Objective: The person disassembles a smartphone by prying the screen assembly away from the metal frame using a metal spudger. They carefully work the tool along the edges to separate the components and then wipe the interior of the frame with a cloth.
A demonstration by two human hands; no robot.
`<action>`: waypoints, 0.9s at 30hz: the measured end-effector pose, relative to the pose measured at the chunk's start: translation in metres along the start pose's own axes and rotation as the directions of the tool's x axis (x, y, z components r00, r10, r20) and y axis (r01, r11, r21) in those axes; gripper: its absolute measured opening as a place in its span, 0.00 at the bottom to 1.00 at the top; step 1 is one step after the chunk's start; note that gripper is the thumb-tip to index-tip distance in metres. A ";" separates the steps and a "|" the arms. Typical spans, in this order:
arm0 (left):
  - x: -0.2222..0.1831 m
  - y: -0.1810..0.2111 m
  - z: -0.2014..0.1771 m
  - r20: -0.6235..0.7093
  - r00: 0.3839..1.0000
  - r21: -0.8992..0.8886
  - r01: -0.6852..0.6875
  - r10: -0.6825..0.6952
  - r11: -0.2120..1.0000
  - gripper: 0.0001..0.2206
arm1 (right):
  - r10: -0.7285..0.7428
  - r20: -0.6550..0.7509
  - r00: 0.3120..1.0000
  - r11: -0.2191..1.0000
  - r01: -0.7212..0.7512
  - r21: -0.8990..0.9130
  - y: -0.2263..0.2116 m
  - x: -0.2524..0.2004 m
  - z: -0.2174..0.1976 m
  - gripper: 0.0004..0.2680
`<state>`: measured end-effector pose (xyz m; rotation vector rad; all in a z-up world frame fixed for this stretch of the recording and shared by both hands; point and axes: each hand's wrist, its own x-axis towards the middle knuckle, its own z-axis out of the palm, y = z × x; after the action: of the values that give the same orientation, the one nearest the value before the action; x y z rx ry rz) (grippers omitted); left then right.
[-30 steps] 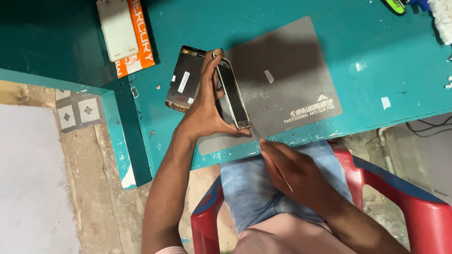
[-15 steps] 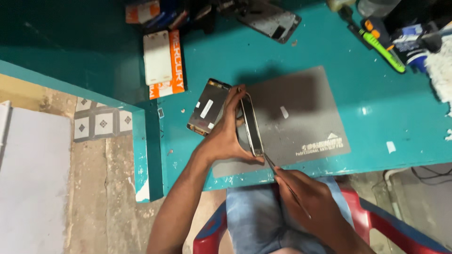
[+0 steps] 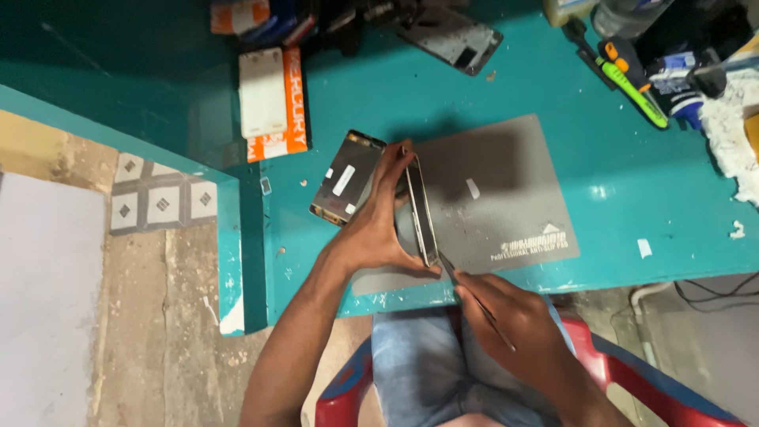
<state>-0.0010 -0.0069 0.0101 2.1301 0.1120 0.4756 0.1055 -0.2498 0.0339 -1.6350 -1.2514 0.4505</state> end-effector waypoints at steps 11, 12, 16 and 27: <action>-0.009 0.011 0.003 0.013 0.967 0.287 -0.246 0.253 0.926 0.71 | 0.095 -0.050 0.994 0.993 -0.091 0.078 0.000 -0.010 -0.013 0.09; -0.014 0.011 0.004 0.013 0.970 0.301 -0.236 0.244 0.924 0.71 | 0.079 -0.074 0.994 0.994 -0.073 0.079 0.002 -0.011 -0.014 0.09; -0.031 0.013 0.002 -0.029 0.952 0.456 -0.259 0.305 0.851 0.75 | 0.104 -0.093 0.990 0.991 -0.095 0.094 0.014 -0.013 -0.014 0.10; -0.060 0.039 0.027 -0.157 0.909 0.164 -0.361 0.385 0.918 0.44 | 0.146 0.001 0.989 0.982 -0.145 0.120 0.016 -0.019 -0.015 0.12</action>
<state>-0.0502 -0.0655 0.0103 2.2393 -0.1701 0.9171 0.1178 -0.2731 0.0218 -1.6296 -1.0818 0.5979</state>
